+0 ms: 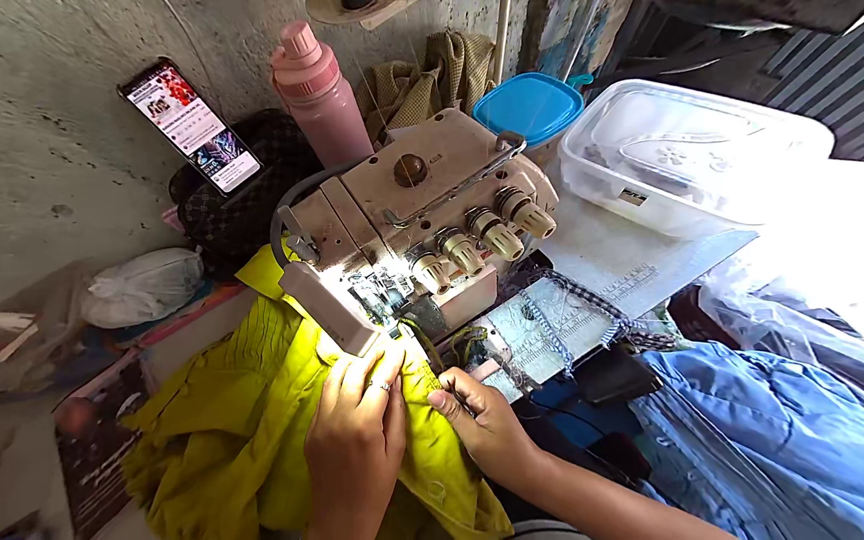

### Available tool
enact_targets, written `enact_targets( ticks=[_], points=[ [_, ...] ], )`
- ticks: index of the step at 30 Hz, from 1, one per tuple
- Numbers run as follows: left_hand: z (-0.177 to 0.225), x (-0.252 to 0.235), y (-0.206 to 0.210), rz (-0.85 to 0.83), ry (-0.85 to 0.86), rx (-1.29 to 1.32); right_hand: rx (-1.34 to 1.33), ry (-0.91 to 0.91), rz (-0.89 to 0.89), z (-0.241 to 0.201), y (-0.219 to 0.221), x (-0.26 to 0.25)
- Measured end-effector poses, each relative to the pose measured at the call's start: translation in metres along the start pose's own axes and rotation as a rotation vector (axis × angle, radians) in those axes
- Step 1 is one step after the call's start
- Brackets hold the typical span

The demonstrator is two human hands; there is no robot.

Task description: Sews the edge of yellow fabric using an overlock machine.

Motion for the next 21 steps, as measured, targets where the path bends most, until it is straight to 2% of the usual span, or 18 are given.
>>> enact_targets(
  ticks=[16, 19, 21],
  points=[
    [-0.046, -0.033, 0.013, -0.033, -0.102, 0.162, -0.008, 0.080, 0.011, -0.003, -0.002, -0.015],
    [-0.061, -0.006, -0.018, -0.054, -0.113, 0.220, -0.046, 0.090, -0.042, 0.000, -0.005, -0.009],
    [-0.094, 0.033, -0.049, -0.104, -0.205, 0.212, -0.099, 0.100, -0.087, 0.003, -0.008, -0.001]
  ],
)
Point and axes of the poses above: each hand's wrist, its own x-axis away from the middle knuckle, its own y-axis out of the palm, z = x × y, the point moved 8 cm from there along -x, towards the middle knuckle, and after that the axes turned 2 degrees about -y, right-handed, at the moved point
